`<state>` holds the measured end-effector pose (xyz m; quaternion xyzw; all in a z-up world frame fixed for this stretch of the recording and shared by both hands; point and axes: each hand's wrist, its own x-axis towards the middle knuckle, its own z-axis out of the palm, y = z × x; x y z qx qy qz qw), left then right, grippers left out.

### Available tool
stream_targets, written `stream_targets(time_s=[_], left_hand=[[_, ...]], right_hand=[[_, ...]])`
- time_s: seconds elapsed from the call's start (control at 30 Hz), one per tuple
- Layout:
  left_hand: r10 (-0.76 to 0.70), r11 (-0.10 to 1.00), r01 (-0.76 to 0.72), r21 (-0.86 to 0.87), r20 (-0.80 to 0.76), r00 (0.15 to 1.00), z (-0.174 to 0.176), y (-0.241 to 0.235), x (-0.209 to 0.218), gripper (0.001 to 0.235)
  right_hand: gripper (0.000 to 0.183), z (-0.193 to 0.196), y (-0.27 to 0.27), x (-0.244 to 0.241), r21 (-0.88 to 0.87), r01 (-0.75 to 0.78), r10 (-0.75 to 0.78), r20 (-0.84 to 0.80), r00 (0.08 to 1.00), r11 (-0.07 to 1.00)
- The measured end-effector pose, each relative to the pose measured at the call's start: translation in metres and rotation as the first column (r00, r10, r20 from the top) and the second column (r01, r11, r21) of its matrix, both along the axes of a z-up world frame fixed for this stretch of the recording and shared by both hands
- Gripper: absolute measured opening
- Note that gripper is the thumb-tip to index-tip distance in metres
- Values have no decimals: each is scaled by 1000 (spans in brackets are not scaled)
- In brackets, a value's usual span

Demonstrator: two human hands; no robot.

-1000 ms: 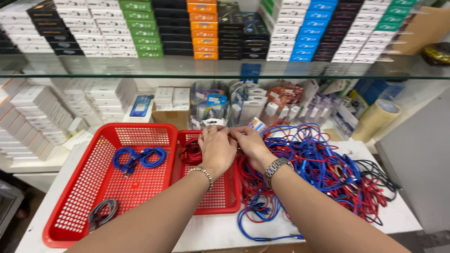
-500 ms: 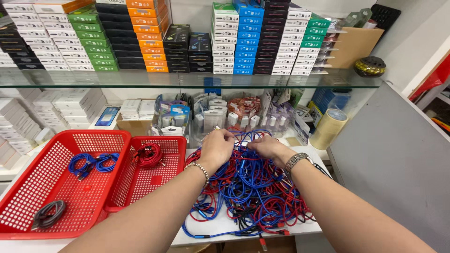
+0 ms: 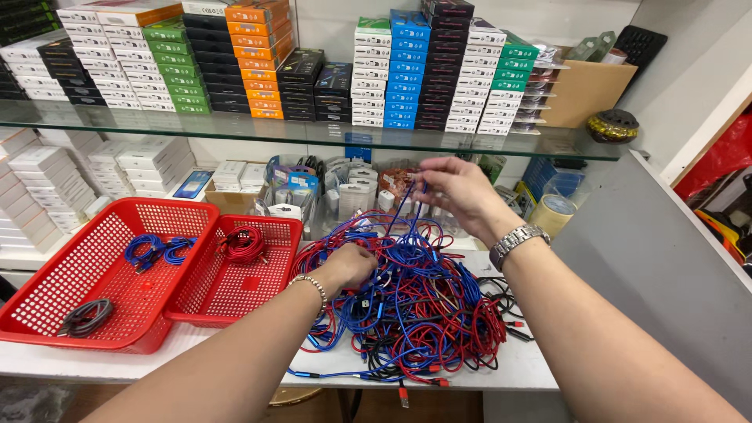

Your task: The person untangles and coils red and blue USB cables from a pile on a counter, then places the coiled cables into red plastic baskets. The person handles cables one at a time, separating them by color and organizing them into separate baskets.

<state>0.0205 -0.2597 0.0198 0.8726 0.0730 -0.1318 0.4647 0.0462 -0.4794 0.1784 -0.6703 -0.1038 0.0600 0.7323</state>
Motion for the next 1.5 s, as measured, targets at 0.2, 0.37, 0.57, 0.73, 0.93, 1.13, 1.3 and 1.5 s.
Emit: stream_targets(time_s=[0.2,0.37,0.57,0.73,0.93,1.13,1.3,1.5], left_hand=[[144,960,-212,181,332,932,-8,18,-14,29],[192,971,-213,105,179,965,10,23,-42,22],[27,938,-118,327,271,962,28,12,-69,16],[-234,824,13,567,320,918,25,10,-92,25],[8,939,-137,314,380,925,24,29,-101,27],[-20,949,-104,298,384,923,17,54,-84,28],[-152,986,112,123,386,910,8,48,-50,48],[-168,981,147,126,184,968,1,45,-35,39]], right_hand=[[18,-28,-38,9,-367,89,-119,-59,991,926],[30,-69,-53,-24,-642,-85,-168,-323,931,762],[39,-61,-33,-63,-865,362,-112,345,932,348],[29,-78,6,-80,-697,-108,-28,-182,983,709],[40,-136,50,-95,-446,-406,112,-552,827,798],[36,-153,85,-88,-527,-297,40,-444,895,796],[32,-57,69,-61,-173,-102,60,-234,970,980],[39,40,23,-61,-70,-59,54,-60,997,996]])
